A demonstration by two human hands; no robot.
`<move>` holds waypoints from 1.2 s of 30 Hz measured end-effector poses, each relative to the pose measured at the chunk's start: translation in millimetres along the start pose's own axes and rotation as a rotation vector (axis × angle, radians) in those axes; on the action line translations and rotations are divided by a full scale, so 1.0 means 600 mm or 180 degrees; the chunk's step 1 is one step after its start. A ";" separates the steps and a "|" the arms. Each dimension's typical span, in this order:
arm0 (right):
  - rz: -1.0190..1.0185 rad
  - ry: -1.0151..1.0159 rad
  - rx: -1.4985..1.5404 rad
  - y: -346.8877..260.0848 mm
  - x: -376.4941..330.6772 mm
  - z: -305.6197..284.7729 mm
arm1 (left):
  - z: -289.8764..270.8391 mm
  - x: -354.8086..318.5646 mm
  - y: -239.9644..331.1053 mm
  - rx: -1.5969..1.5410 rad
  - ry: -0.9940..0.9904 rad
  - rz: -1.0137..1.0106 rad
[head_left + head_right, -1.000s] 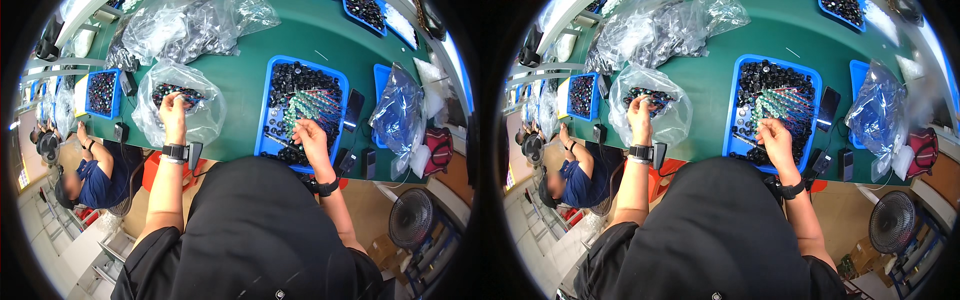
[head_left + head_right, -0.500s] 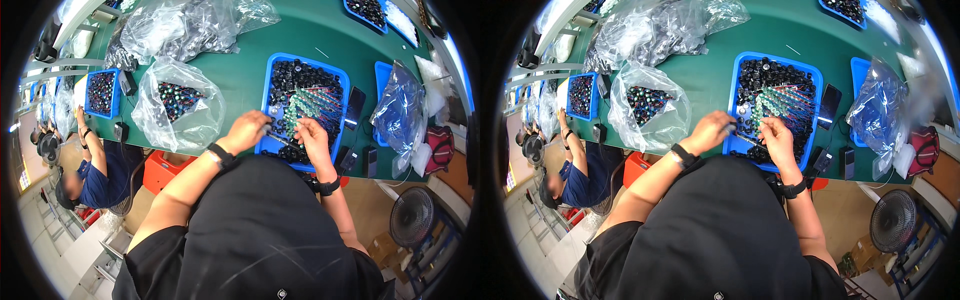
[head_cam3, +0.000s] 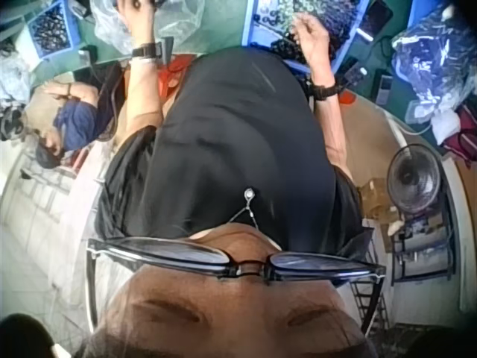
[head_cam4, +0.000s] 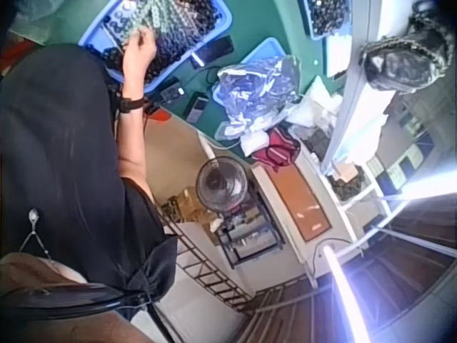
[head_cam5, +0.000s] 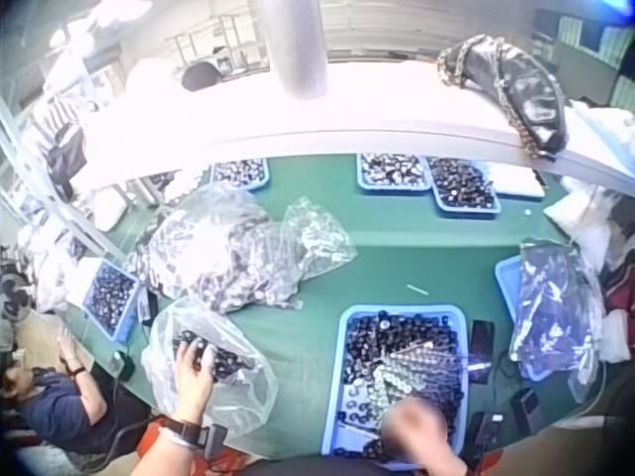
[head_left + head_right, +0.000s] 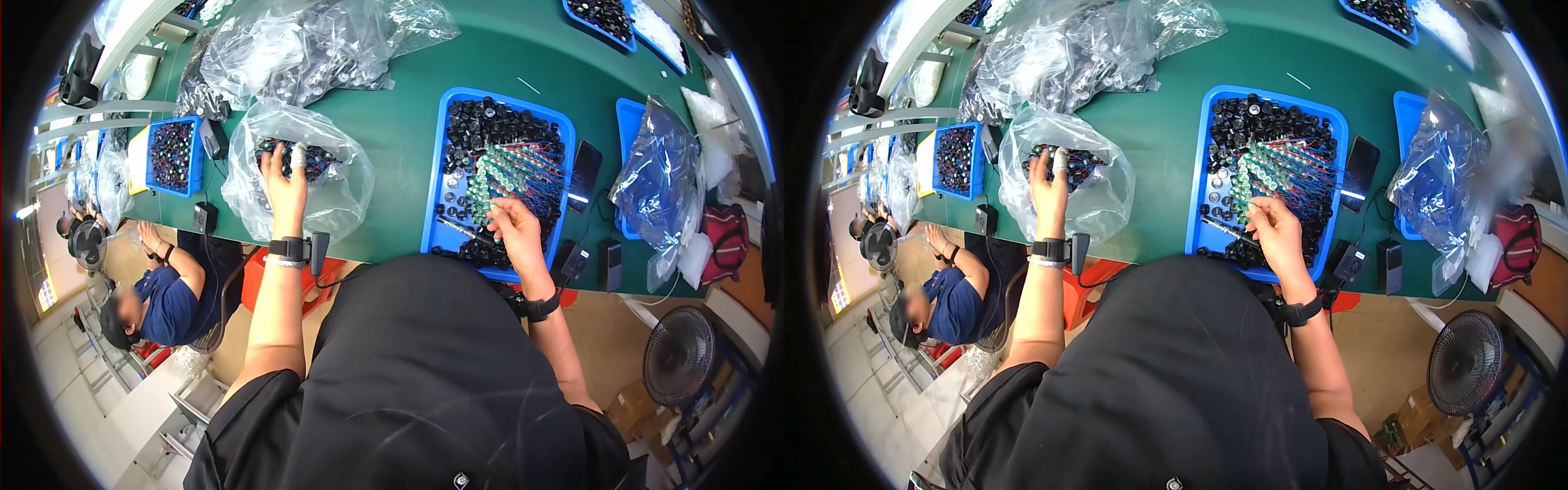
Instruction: The person sits at a green workbench and repeatedly picks up small cylindrical electronic components from a blue tray. They use a tool to manipulate the components, likely inserting or adjusting them, before placing them back into the tray. The process is repetitive and involves handling multiple small items one by one.
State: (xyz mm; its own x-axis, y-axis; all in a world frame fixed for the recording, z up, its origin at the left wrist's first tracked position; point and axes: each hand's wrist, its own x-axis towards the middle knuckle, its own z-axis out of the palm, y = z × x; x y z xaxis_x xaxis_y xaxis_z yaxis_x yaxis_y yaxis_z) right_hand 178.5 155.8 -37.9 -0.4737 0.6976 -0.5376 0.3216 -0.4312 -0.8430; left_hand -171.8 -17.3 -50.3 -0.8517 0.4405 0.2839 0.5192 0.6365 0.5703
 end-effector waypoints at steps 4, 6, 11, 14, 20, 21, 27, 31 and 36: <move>-0.0056 0.0007 -0.0095 -0.003 -0.001 0.007 | -0.011 -0.014 0.120 -0.0186 -0.0189 0.1532; -0.0005 -0.0006 -0.0073 -0.014 -0.003 0.014 | 0.016 -0.061 0.161 -0.0544 -0.1198 0.1871; -0.0048 -0.0067 -0.0142 -0.019 -0.007 0.016 | 0.120 -0.167 0.190 0.0355 -0.2643 0.2506; -0.0008 -0.0044 -0.0188 -0.017 -0.008 0.009 | 0.148 -0.188 0.192 0.1167 -0.3064 0.2722; -0.0019 -0.0035 0.0069 -0.015 -0.007 0.001 | 0.147 -0.181 0.194 0.0238 -0.2925 0.2842; -0.0069 -0.0065 0.0160 -0.015 -0.006 0.000 | 0.145 -0.176 0.200 -0.0387 -0.3326 0.1862; -0.0255 -0.0364 0.0768 -0.058 -0.008 0.004 | 0.107 -0.116 0.249 -0.3376 -0.4277 -0.1618; -0.0373 -0.0520 0.0858 -0.073 -0.007 0.010 | 0.078 -0.098 0.276 -0.3466 -0.4460 -0.1624; -0.0377 -0.0476 0.0708 -0.081 -0.005 0.022 | 0.063 -0.105 0.286 -0.3478 -0.4371 -0.1647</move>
State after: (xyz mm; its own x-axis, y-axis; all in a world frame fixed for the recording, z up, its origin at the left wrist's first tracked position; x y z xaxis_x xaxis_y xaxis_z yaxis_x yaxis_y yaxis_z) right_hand 153.5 167.0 4.2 -0.6182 0.6655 -0.4182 0.0770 -0.4783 -0.8748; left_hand -26.2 88.4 0.5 0.0528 0.8626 -0.5031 -0.4997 0.4590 0.7346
